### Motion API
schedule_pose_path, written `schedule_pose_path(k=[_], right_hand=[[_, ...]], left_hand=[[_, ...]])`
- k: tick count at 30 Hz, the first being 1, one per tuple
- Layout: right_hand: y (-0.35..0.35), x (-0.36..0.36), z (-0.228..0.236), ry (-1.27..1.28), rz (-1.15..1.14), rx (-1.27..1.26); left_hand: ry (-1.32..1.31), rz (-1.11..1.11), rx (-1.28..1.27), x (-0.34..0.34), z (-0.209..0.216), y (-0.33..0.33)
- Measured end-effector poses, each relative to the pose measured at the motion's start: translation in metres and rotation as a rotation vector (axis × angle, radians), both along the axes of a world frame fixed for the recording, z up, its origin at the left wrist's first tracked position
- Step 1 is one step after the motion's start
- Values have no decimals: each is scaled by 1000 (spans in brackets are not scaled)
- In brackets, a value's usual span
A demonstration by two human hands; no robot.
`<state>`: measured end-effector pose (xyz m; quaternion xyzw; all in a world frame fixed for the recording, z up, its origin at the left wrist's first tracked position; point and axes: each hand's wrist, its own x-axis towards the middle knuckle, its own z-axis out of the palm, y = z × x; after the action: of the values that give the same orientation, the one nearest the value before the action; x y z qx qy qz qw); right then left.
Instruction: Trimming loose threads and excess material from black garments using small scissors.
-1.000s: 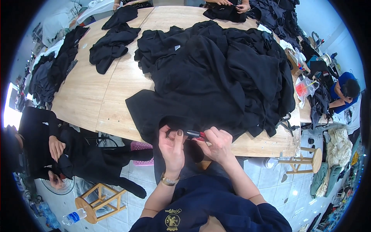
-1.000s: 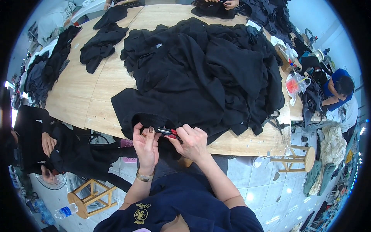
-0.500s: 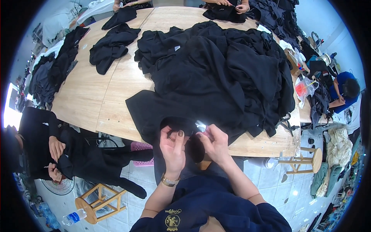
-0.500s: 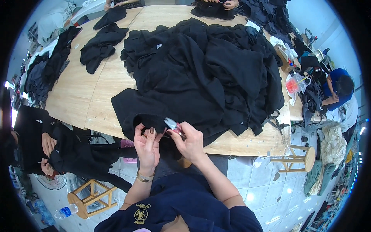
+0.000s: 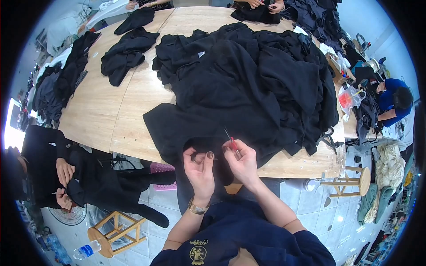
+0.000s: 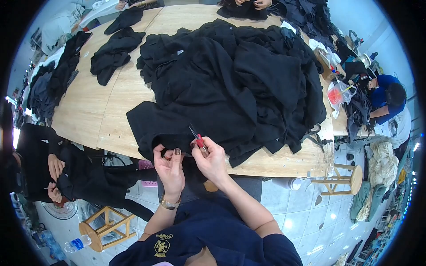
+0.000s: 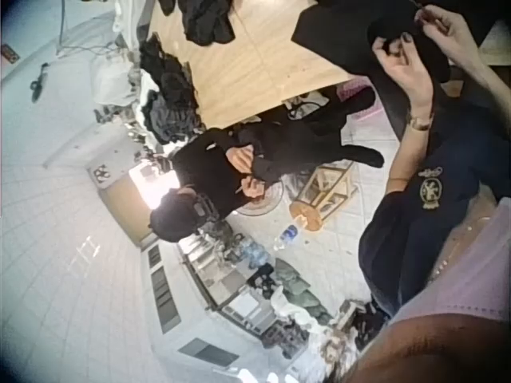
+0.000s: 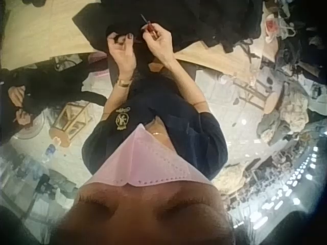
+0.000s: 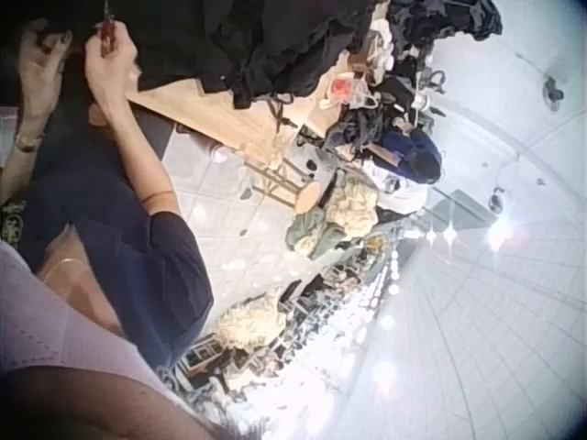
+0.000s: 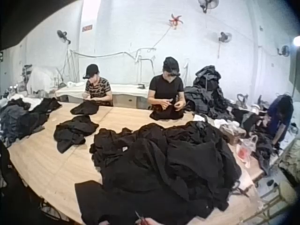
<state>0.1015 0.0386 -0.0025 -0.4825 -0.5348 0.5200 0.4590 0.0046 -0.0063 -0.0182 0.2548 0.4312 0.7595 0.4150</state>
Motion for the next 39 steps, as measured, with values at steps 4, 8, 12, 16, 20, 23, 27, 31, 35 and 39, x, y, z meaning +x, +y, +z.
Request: schedule_pose_path(k=[4,8,12,16,20,23,27,31,35,39], right_hand=[[-2,0,-3,41,16,56],[-4,-1,5,-145,18,140],[-2,3,8,-236,22,175],[-1,3,9,111,42,-2],[-1,9,16,564,160,-316],[1,15,9,612,216,-270],[2,17,-3,66,156,88],[0,17,-1,-338,67,455],[1,25,-13,-521,76,670],[2,26,-9,-604,100,721]], left_hand=[[91,4,-1,3,5,0],[255,77,-22,9,1,-2],[228,50,-12,9,0,-2],[25,-25,-18,-1,-2,2],[-381,-171,2,-7,6,3],[-518,-203,-15,-10,7,4],[-586,-265,-48,-13,12,4],[-613,-289,-41,-18,14,4],[-652,-294,-26,-22,12,4],[-646,-312,2,-22,9,3]])
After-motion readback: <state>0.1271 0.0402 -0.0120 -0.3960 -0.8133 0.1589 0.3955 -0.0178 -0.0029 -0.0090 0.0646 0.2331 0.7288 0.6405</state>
